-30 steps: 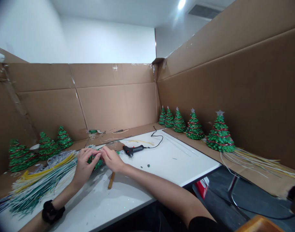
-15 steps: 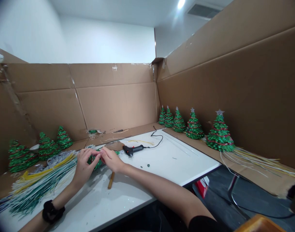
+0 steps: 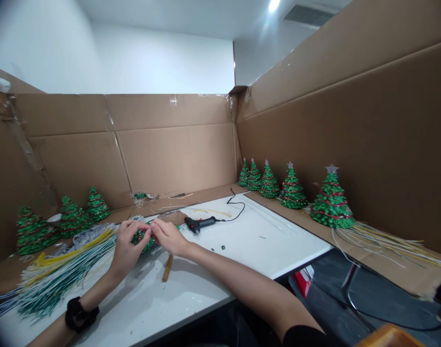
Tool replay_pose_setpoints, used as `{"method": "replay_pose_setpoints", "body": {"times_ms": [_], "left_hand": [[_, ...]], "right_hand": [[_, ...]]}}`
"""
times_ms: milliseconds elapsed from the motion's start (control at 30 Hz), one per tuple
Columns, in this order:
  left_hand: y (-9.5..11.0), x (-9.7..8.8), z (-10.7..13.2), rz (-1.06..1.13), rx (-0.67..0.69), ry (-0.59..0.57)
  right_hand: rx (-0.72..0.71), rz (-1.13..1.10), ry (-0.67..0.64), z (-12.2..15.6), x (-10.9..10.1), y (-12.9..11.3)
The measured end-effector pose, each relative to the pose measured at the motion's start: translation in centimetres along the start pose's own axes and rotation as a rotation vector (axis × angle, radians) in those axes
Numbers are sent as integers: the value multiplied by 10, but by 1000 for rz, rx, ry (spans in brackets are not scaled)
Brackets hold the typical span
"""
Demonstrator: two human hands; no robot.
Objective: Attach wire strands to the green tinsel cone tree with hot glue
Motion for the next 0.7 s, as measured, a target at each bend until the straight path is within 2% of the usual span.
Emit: {"method": "replay_pose_setpoints", "body": {"times_ms": [200, 300, 400, 500, 567, 700], "left_hand": [[-2, -2, 0, 6, -9, -9], [-1, -2, 1, -17, 16, -24], [4, 0, 3, -53, 114, -48], [10, 2, 6, -82, 234, -62], [12, 4, 7, -92, 302, -65], [14, 6, 9, -100, 381, -55]], "right_hand": [[-43, 165, -117, 4, -3, -11], [-52, 320, -54, -3, -14, -7], [-7, 544, 78, -14, -43, 6], [189, 813, 187, -19, -86, 31], [463, 983, 204, -14, -115, 54], [769, 1031, 191, 5, -154, 90]]}}
Point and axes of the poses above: each hand's wrist, its own z-axis away from the middle knuckle, its own x-axis out of the palm, y = z × x, the point moved 5 cm from there along -z, towards the middle knuckle, and after that the axes turned 2 degrees about -z, right-handed, at the moved point
